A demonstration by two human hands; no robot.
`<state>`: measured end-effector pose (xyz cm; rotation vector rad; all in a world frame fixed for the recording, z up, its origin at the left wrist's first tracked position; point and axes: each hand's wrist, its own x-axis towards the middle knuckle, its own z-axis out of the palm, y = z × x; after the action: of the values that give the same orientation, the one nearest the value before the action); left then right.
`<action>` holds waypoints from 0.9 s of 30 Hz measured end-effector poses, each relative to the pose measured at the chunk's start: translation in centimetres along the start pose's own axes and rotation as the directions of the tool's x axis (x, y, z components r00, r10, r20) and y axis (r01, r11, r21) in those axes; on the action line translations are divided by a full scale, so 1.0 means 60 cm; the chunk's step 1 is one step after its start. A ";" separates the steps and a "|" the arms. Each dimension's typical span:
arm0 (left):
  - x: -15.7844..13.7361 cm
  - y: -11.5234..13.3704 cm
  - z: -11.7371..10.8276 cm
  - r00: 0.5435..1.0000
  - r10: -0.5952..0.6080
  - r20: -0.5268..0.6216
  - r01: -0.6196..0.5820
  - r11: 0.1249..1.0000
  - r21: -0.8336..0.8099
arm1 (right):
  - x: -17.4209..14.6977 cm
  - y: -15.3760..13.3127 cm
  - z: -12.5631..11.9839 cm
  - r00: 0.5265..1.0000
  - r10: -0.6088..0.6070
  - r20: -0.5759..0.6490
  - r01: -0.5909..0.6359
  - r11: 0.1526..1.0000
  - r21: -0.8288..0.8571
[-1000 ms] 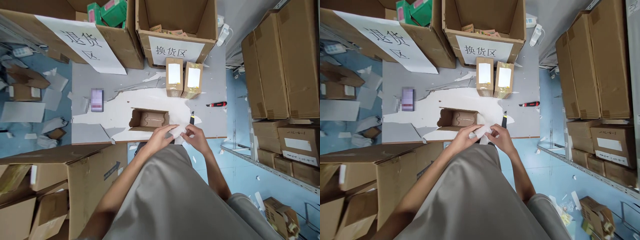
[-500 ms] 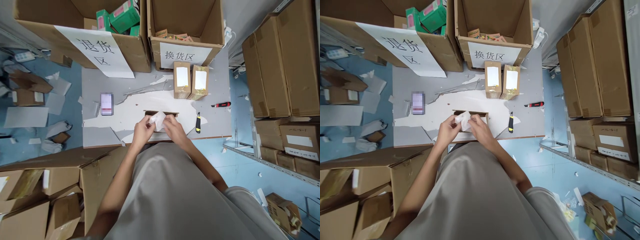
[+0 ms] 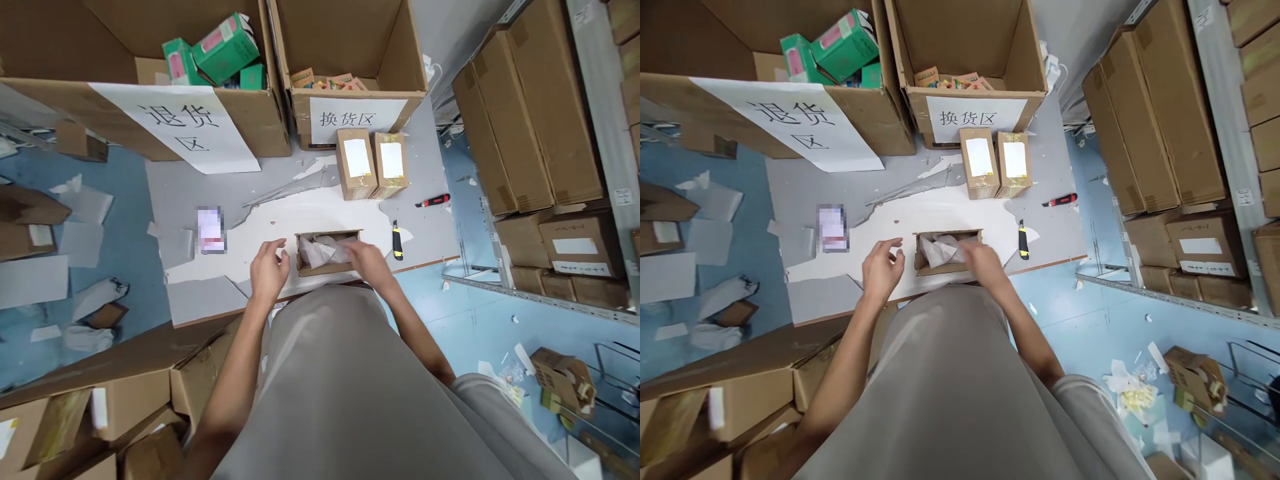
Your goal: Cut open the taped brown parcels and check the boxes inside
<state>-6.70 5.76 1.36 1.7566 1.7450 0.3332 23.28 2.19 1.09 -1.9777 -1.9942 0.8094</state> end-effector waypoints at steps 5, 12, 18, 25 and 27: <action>0.017 -0.078 0.042 0.968 -0.125 0.218 0.136 0.990 -0.037 | -0.047 0.131 -0.003 0.900 0.434 -0.046 -0.382 0.834 0.397; 0.009 -0.086 0.110 0.933 0.028 0.360 0.140 0.892 -0.431 | -0.063 0.102 0.120 0.930 0.357 0.086 -0.306 0.624 0.719; 0.025 -0.048 0.095 0.896 0.242 0.372 -0.036 0.875 -0.483 | -0.192 0.066 0.135 0.861 0.488 -0.144 -0.199 0.584 0.787; 0.014 0.121 0.183 0.626 0.526 0.575 -0.250 0.834 -0.491 | -0.404 0.043 0.141 0.542 0.790 -0.287 -0.209 0.457 0.865; -0.009 0.170 0.223 0.531 0.583 0.615 -0.303 0.808 -0.505 | -0.458 0.042 0.140 0.446 0.839 -0.310 -0.207 0.434 0.877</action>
<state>9.32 2.62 -2.76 1.7014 0.5632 0.0697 23.05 -26.57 -1.04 -1.9290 -0.2877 0.6032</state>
